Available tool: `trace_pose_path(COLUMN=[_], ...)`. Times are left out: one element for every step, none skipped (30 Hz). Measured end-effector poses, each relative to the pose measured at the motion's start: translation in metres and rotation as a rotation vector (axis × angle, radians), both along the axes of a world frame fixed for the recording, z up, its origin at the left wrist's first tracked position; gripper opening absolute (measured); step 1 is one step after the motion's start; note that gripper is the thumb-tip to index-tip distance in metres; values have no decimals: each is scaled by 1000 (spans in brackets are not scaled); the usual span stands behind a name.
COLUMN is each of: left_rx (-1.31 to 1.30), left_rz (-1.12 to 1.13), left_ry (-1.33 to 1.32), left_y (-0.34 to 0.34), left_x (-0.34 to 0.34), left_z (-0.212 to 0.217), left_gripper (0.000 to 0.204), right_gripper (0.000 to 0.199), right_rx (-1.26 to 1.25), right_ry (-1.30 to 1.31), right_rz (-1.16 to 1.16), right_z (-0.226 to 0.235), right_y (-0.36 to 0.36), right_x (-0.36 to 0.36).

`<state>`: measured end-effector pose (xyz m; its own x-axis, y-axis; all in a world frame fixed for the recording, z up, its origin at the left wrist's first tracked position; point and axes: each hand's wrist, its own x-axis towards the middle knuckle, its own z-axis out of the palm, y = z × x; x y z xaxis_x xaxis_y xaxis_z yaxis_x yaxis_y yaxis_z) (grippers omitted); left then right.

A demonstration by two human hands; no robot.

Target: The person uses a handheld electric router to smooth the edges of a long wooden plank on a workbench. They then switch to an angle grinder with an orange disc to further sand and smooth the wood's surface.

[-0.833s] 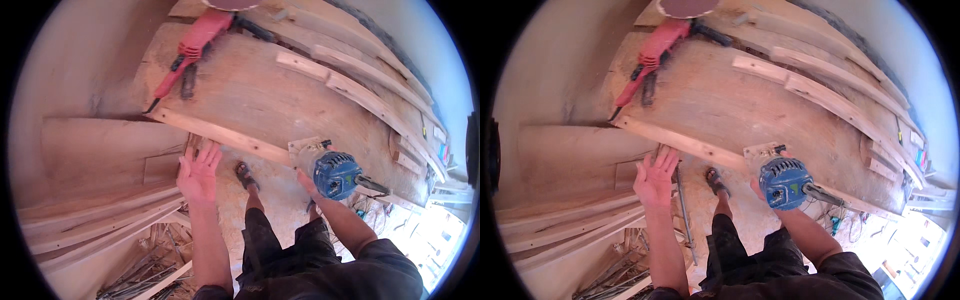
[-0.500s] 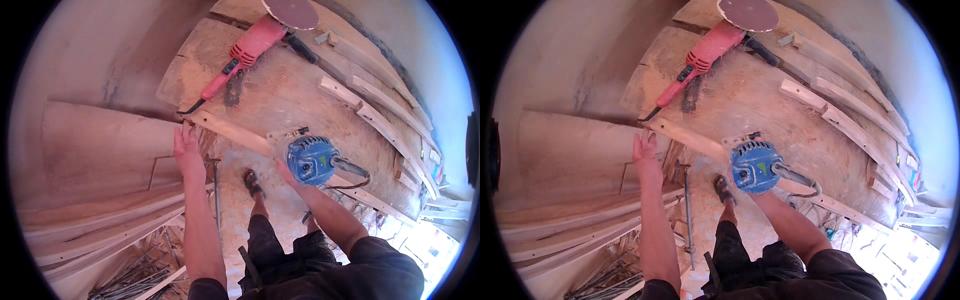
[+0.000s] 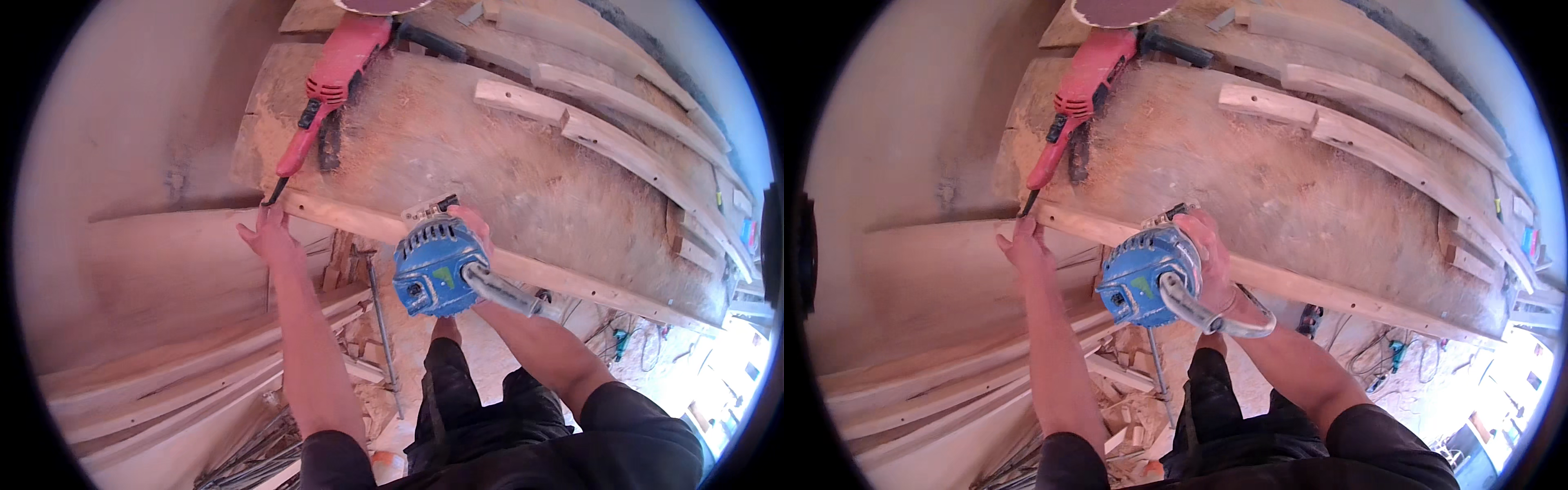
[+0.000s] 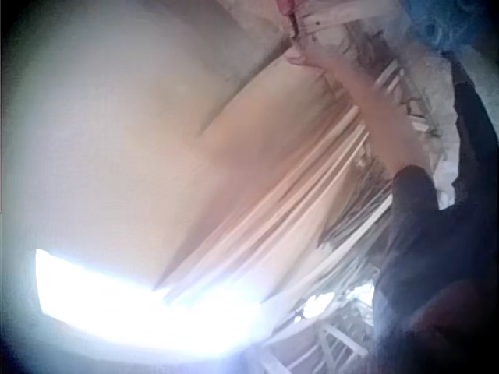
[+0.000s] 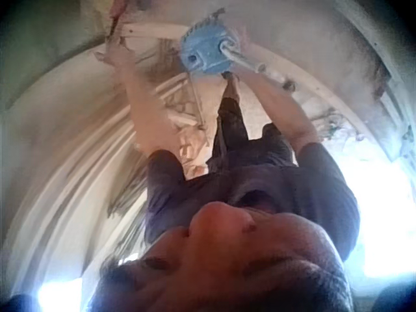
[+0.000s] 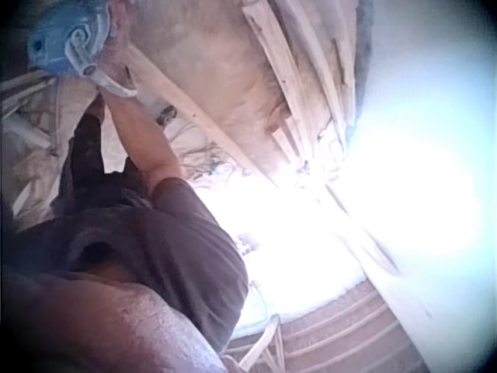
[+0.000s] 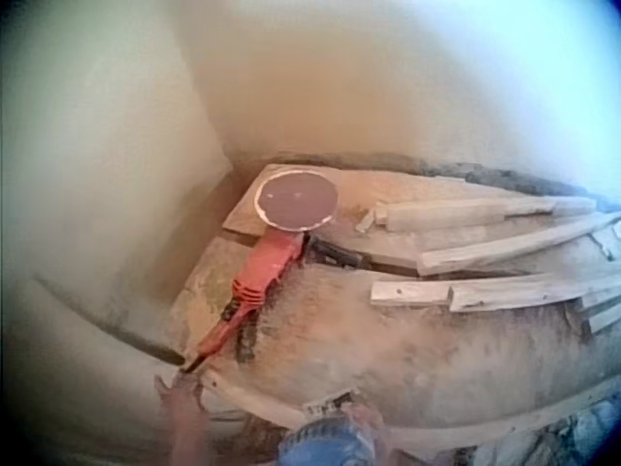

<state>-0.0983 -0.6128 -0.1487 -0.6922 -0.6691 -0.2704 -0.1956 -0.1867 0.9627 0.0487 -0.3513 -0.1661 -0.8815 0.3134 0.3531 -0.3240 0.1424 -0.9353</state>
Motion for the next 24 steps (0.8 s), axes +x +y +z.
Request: trace_pose_path(left_rx=[-5,-9,48,93,137,143,156,166,140,123,101,99,105,98,118,145,174,189,210,232,196,165,133,133], left_rz=[34,70,15,-29,-72,-99,-133,-165,-146,-131,-111,-129,-153,-158,-194,-230,-268,-327,-390,-454,-442,-438,-434,-413], left_ry=[-72,-144,-164,-187,-210,-194,-180,-165,-167,-166,-163,-171,-174,-188,-184,-190,-197,-164,-130,-91,-109,-124,-140,-128], left_y=[20,34,33,15,-3,-8,-6,-4,13,46,75,97,122,134,150,167,179,187,195,205,217,232,245,254], left_x=[0,2,-1,-3,-3,1,8,15,25,37,50,64,76,94,112,132,150,167,182,193,199,200,202,200], left_z=[5,9,4,-6,-15,-20,-20,-21,-17,-11,-1,5,11,14,18,15,11,9,5,0,1,5,9,9], left_gripper=[83,85,86,87,88,88,89,89,87,85,84,83,83,82,80,77,75,67,60,52,50,48,45,44], right_gripper=[77,79,79,78,78,77,76,75,73,71,69,67,64,59,55,55,54,53,53,52,52,51,51,50], right_rx=[28,52,-19,-12,-7,1,43,83,63,52,-184,-443,-913,-1172,-1442,-1568,-1591,-1598,-1590,-1560,-1537,-1508,-1494,-1476], right_ry=[21,40,18,51,85,111,87,64,95,129,13,-82,-322,-500,-669,-787,-852,-900,-924,-930,-938,-935,-930,-928], right_rz=[-1,-3,10,5,3,2,-14,-28,-25,-26,-7,-18,-19,-4,-45,-73,-85,-95,-107,-121,-132,-155,-189,-221], right_z=[9,18,14,17,19,17,16,15,11,2,-14,-30,-62,-64,-64,-45,-27,-1,20,39,57,71,87,101], right_y=[8,13,20,26,31,36,43,50,59,75,94,112,138,155,174,199,219,235,250,263,274,285,295,304], right_x=[4,9,14,15,17,20,28,35,45,57,78,99,137,157,176,193,205,216,225,231,236,239,243,246])
